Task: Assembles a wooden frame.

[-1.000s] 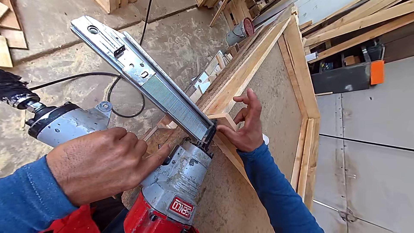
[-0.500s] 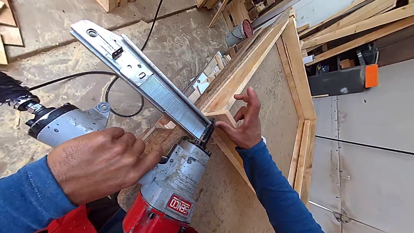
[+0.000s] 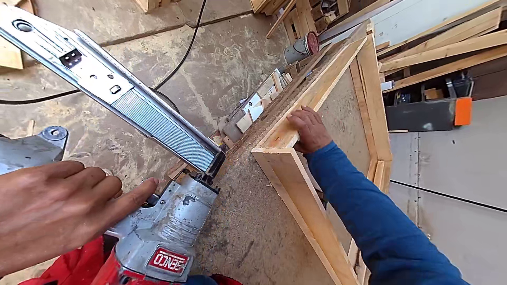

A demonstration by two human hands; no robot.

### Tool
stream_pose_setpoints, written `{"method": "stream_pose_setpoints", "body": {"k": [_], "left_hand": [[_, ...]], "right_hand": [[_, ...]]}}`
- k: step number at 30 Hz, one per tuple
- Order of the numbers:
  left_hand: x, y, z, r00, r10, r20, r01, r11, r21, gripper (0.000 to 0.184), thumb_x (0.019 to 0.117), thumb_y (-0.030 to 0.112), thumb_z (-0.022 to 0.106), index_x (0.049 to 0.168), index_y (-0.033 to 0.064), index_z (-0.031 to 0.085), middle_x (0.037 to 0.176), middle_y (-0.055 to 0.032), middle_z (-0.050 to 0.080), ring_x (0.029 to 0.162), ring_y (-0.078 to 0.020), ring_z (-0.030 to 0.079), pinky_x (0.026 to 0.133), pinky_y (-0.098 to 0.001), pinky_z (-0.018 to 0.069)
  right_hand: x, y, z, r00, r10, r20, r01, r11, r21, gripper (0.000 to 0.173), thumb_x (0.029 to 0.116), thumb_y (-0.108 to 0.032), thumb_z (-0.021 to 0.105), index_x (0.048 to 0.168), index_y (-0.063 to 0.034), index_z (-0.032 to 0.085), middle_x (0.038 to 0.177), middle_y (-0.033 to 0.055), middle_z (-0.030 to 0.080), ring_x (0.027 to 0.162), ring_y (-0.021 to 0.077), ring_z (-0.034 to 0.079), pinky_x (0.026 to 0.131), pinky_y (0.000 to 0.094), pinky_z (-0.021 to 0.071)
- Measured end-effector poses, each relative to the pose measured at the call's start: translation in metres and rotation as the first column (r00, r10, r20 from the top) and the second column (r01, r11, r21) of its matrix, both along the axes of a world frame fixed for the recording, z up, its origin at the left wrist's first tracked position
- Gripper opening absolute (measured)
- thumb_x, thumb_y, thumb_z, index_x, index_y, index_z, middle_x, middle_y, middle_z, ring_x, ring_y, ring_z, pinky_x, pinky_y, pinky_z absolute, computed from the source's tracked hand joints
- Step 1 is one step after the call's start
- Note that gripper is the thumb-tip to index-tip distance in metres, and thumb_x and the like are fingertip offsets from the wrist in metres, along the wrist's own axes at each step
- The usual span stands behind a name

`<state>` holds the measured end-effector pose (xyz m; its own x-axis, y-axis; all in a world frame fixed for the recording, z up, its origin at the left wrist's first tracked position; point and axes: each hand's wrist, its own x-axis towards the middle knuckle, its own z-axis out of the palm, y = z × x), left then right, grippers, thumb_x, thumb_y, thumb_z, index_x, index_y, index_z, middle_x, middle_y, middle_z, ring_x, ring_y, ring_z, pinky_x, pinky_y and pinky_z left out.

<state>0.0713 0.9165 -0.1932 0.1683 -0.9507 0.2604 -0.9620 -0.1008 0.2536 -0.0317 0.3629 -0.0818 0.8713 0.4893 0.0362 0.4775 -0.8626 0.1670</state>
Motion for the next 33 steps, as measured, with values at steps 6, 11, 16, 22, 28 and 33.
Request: {"method": "stream_pose_setpoints", "body": {"k": [6,11,16,22,28,33], "left_hand": [[0.017,0.008,-0.027,0.998,0.038,-0.05,-0.041,0.998,-0.049,0.046,0.0996,0.01,0.044,0.143,0.0133,0.058,0.062,-0.0089,0.047,0.047,-0.028,0.046,0.045,-0.0421,0.0357],[0.042,-0.003,-0.04,0.999,-0.021,-0.025,0.02,0.999,-0.032,0.044,0.1008,0.011,0.043,0.143,0.0107,0.056,0.063,-0.0081,0.045,0.046,-0.0266,0.045,0.043,-0.0408,0.0345],[0.065,-0.025,-0.041,0.995,-0.092,0.022,0.093,0.996,-0.019,0.043,0.1004,0.011,0.044,0.14,0.0108,0.059,0.062,-0.0065,0.046,0.046,-0.0247,0.046,0.042,-0.0377,0.0343],[0.076,-0.046,-0.047,0.99,-0.142,0.001,0.142,0.989,-0.031,0.042,0.1004,0.011,0.046,0.14,0.0097,0.06,0.061,-0.006,0.047,0.046,-0.0245,0.048,0.042,-0.0372,0.0362],[0.082,-0.06,-0.037,0.974,-0.224,0.024,0.225,0.973,-0.043,0.044,0.1011,0.012,0.049,0.145,0.008,0.055,0.061,-0.0057,0.048,0.047,-0.0238,0.049,0.043,-0.0358,0.0372],[0.083,-0.072,-0.032,0.964,-0.262,0.038,0.263,0.964,-0.047,0.043,0.1001,0.01,0.049,0.142,0.0072,0.057,0.06,-0.0055,0.049,0.047,-0.0234,0.052,0.043,-0.035,0.0398]], "right_hand": [[0.014,0.0,-0.009,0.991,0.073,0.114,-0.074,0.997,0.001,0.035,0.0929,-0.027,0.064,0.119,-0.0045,0.056,0.105,0.0202,0.066,0.104,0.038,0.066,0.104,0.0538,0.0479],[0.033,0.004,-0.015,0.982,0.056,0.178,-0.059,0.998,0.008,0.028,0.0966,-0.029,0.059,0.114,-0.0066,0.056,0.104,0.0182,0.066,0.104,0.0363,0.065,0.102,0.0527,0.0462],[0.062,0.009,-0.02,0.976,0.033,0.215,-0.041,0.999,0.03,0.031,0.0973,-0.034,0.06,0.112,-0.0071,0.056,0.105,0.018,0.066,0.105,0.0364,0.064,0.102,0.0524,0.0457],[0.072,0.01,-0.022,0.98,0.005,0.201,-0.017,0.998,0.06,0.031,0.0955,-0.032,0.06,0.115,-0.0083,0.054,0.106,0.0185,0.064,0.107,0.0381,0.062,0.103,0.0529,0.0445],[0.071,0.008,-0.031,0.968,-0.011,0.249,-0.012,0.996,0.089,0.03,0.094,-0.032,0.065,0.11,-0.0099,0.053,0.104,0.0172,0.062,0.106,0.0371,0.061,0.102,0.0519,0.0455],[0.07,0.009,-0.032,0.96,-0.011,0.279,-0.007,0.998,0.063,0.024,0.0963,-0.028,0.062,0.107,-0.0085,0.052,0.102,0.0179,0.062,0.105,0.0373,0.061,0.101,0.0513,0.0455]]}}
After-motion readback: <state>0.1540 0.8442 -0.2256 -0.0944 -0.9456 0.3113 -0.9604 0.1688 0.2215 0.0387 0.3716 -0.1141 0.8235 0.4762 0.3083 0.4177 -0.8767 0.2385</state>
